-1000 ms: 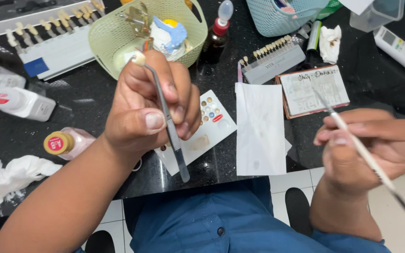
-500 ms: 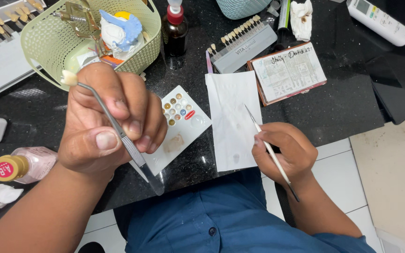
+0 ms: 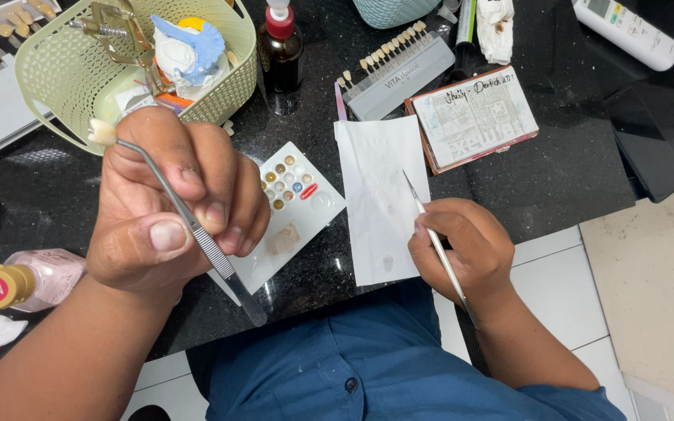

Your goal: The person holds a small tooth-shaped object with tweezers and applies material with a fine brush, repeatedly dipping the brush into a palette and smoothing the surface. The person rotates the object to access different sides and continues applying and blending material until the end of the clip.

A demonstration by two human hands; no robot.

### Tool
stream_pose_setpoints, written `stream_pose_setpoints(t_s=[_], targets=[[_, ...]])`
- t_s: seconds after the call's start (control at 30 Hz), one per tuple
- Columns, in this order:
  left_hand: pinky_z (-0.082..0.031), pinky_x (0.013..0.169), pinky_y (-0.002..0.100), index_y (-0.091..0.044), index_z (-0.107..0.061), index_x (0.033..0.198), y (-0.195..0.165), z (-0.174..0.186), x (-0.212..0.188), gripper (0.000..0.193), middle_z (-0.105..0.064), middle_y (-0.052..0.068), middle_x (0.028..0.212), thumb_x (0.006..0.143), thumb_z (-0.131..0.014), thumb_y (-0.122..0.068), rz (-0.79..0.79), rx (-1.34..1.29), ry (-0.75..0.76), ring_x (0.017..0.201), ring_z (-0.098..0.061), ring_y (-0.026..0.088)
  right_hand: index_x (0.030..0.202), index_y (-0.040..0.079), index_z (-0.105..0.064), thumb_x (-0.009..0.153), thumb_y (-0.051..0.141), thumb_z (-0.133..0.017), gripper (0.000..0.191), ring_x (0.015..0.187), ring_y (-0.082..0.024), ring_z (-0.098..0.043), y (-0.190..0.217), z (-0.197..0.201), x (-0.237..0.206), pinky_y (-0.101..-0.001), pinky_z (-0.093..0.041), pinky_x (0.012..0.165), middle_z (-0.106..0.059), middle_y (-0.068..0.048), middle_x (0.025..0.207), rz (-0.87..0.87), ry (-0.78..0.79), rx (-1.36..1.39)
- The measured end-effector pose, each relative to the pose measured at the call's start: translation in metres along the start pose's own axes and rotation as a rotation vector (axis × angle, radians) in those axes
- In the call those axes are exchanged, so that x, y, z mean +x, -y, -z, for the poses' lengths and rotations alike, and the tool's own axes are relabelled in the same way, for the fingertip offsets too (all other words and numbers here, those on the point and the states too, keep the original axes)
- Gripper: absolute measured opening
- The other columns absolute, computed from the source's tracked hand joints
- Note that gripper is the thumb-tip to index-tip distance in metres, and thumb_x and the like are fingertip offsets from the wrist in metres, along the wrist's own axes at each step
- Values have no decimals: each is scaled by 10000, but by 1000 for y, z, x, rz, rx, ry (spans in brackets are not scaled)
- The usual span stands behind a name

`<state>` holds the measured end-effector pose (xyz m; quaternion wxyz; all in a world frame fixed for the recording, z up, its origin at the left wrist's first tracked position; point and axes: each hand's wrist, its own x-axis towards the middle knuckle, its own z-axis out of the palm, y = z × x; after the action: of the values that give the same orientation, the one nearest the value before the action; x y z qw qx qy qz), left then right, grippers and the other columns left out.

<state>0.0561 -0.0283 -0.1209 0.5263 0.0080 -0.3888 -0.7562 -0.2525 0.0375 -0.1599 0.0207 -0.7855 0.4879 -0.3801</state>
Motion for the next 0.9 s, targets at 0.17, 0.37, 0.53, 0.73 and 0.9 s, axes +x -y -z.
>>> stream_pose_setpoints(t_s=[0.17, 0.37, 0.53, 0.73, 0.9], targets=[[-546, 611, 325, -80, -616, 1053, 1, 0, 1, 209, -601, 76, 851, 882, -735, -91, -5, 10, 4, 681, -631, 174, 879, -9, -664, 793, -38, -729, 111, 753, -221, -717, 1, 0, 1, -307, -584, 626, -718, -159, 901, 11, 9, -5], [-549, 613, 323, -76, -619, 1051, 0, -1, 2, 205, -607, 83, 814, 885, -741, -76, -2, 10, 3, 680, -634, 180, 864, -1, -663, 772, -23, -746, 126, 759, -232, -714, 2, 1, 2, -320, -579, 631, -707, -150, 884, 29, 16, -9], [-553, 614, 322, -73, -623, 1044, 0, -1, 3, 206, -615, 88, 813, 882, -750, -74, 1, 1, 3, 681, -637, 182, 874, -3, -681, 758, -16, -753, 137, 781, -236, -719, 1, 1, 0, -318, -597, 646, -700, -149, 912, 31, -5, 8], [-553, 618, 321, -71, -623, 1047, 0, 0, 3, 207, -618, 90, 816, 886, -753, -78, 0, 11, 4, 682, -639, 184, 864, -4, -705, 719, -25, -753, 154, 767, -223, -713, 0, 0, -2, -303, -584, 620, -697, -154, 935, 10, -2, 4], [-555, 607, 320, -72, -624, 1037, 1, 0, 4, 203, -619, 87, 807, 881, -754, -81, 2, 20, 3, 668, -640, 182, 842, 0, -706, 698, -36, -753, 155, 743, -211, -705, -2, -1, -3, -287, -575, 595, -696, -144, 915, 32, -10, 1]])
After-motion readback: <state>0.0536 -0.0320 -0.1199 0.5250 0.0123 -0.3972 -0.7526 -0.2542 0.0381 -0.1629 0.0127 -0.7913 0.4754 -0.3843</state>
